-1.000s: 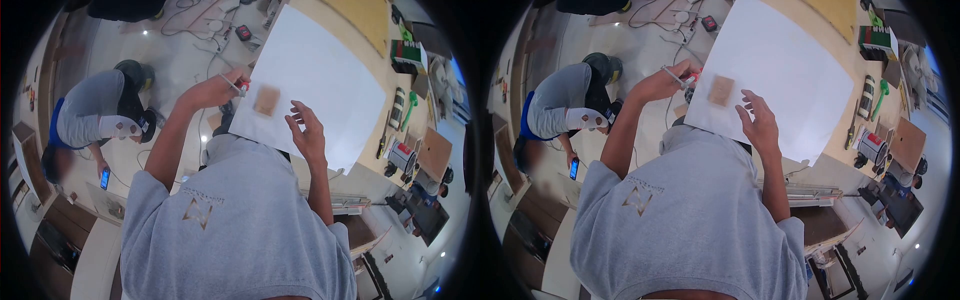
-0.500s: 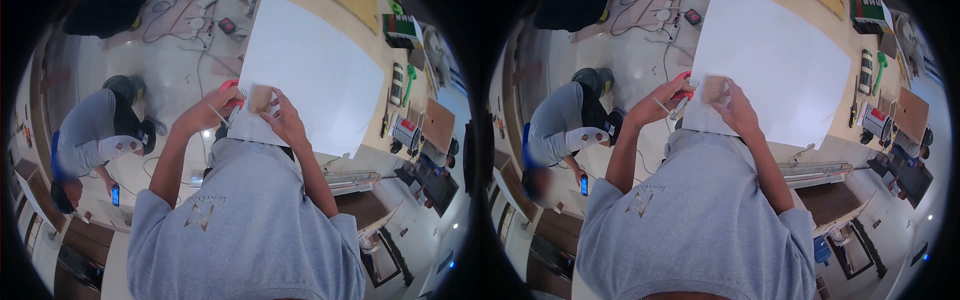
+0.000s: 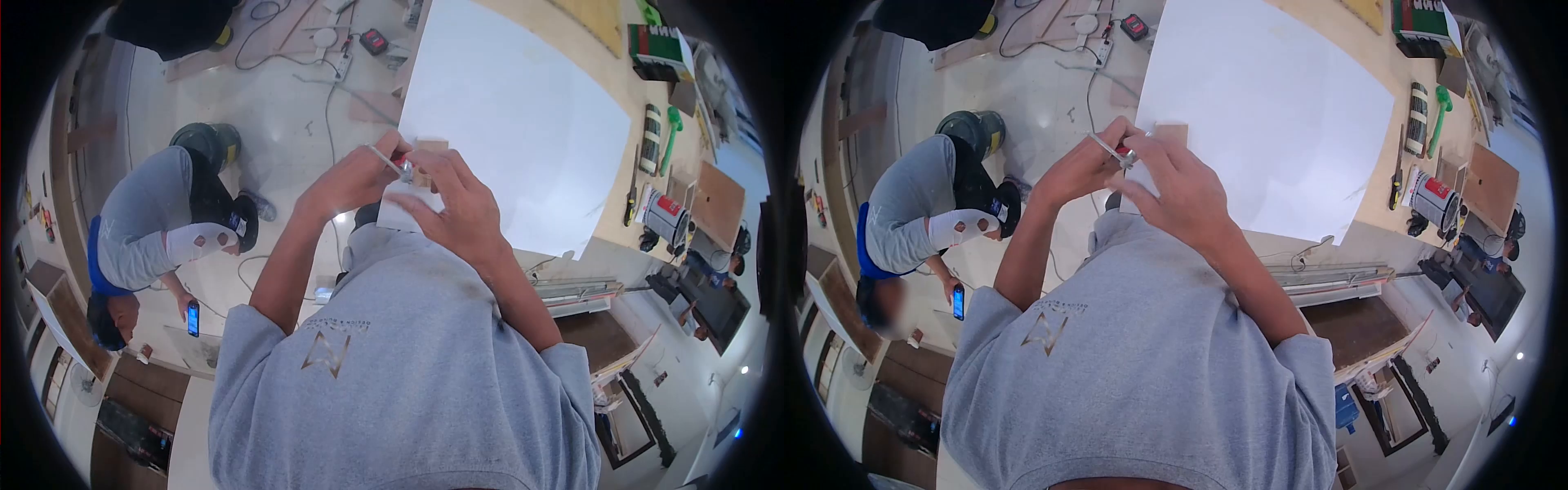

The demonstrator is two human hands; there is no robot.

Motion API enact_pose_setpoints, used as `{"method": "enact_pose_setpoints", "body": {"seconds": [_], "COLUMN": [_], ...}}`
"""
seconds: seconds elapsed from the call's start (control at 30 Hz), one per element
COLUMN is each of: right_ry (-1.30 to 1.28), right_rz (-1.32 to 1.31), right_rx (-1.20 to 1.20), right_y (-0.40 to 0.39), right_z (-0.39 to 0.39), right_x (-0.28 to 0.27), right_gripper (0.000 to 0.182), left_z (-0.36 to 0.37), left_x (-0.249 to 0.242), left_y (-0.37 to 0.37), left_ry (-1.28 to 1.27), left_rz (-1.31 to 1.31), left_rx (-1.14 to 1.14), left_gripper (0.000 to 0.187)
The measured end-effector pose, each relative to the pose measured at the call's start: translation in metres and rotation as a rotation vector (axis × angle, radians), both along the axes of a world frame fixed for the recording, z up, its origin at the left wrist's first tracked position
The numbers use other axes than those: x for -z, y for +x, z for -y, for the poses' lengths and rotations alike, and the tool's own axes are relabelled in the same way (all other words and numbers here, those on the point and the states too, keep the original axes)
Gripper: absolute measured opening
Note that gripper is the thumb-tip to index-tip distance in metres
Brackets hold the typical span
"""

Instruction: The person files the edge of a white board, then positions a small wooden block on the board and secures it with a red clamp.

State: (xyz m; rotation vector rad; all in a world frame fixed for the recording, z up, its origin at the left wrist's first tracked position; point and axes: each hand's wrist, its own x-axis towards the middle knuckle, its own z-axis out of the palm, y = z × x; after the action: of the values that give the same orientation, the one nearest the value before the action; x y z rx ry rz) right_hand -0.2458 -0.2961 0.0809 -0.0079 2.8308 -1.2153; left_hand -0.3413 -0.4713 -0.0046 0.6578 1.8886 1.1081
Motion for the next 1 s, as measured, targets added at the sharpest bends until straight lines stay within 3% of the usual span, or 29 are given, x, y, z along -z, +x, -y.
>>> {"method": "enact_pose_setpoints", "body": {"seconds": [0.07,0.17,0.27,0.37,0.57,0.67,0.77,0.87,0.97,1.0], "right_ry": [0.016,0.079,0.112,0.123,0.109,0.105,0.093,0.086,0.094,0.104], "right_rz": [-0.069,-0.209,-0.125,0.135,0.027,0.021,-0.01,0.013,0.027,0.033], "right_rx": [-0.019,-0.163,-0.199,-0.25,-0.237,-0.199,-0.188,-0.132,-0.125,-0.128], "right_y": [-0.013,-0.029,-0.037,-0.038,-0.02,-0.008,0.001,0.005,0.004,0.003], "right_z": [0.004,-0.002,-0.009,-0.011,-0.008,-0.006,-0.004,-0.003,-0.005,-0.005], "right_x": [0.006,0.008,-0.003,-0.023,-0.007,-0.006,-0.004,-0.004,-0.004,-0.005], "right_gripper": [0.03,0.021,0.019,0.017,0.014,0.014,0.019,0.02,0.018,0.017], "left_z": [-0.002,0.003,0.003,0.003,0.002,0.006,0.012,0.023,0.033,0.03], "left_x": [-0.004,0.007,0.002,0.006,0.007,0.009,0.014,0.027,0.083,0.117], "left_y": [-0.004,-0.003,-0.007,-0.007,0.005,0.016,0.029,0.042,0.062,0.071], "left_ry": [-0.047,0.23,0.281,0.247,0.281,0.314,0.295,0.286,0.635,0.951], "left_rz": [0.006,-0.224,-0.302,-0.186,-0.208,0.014,0.079,0.09,0.301,0.595], "left_rx": [0.052,-0.068,-0.114,-0.077,-0.152,-0.269,-0.407,-0.499,-0.794,-1.045], "left_gripper": [0.033,0.035,0.039,0.041,0.038,0.035,0.037,0.053,0.055,0.054]}}
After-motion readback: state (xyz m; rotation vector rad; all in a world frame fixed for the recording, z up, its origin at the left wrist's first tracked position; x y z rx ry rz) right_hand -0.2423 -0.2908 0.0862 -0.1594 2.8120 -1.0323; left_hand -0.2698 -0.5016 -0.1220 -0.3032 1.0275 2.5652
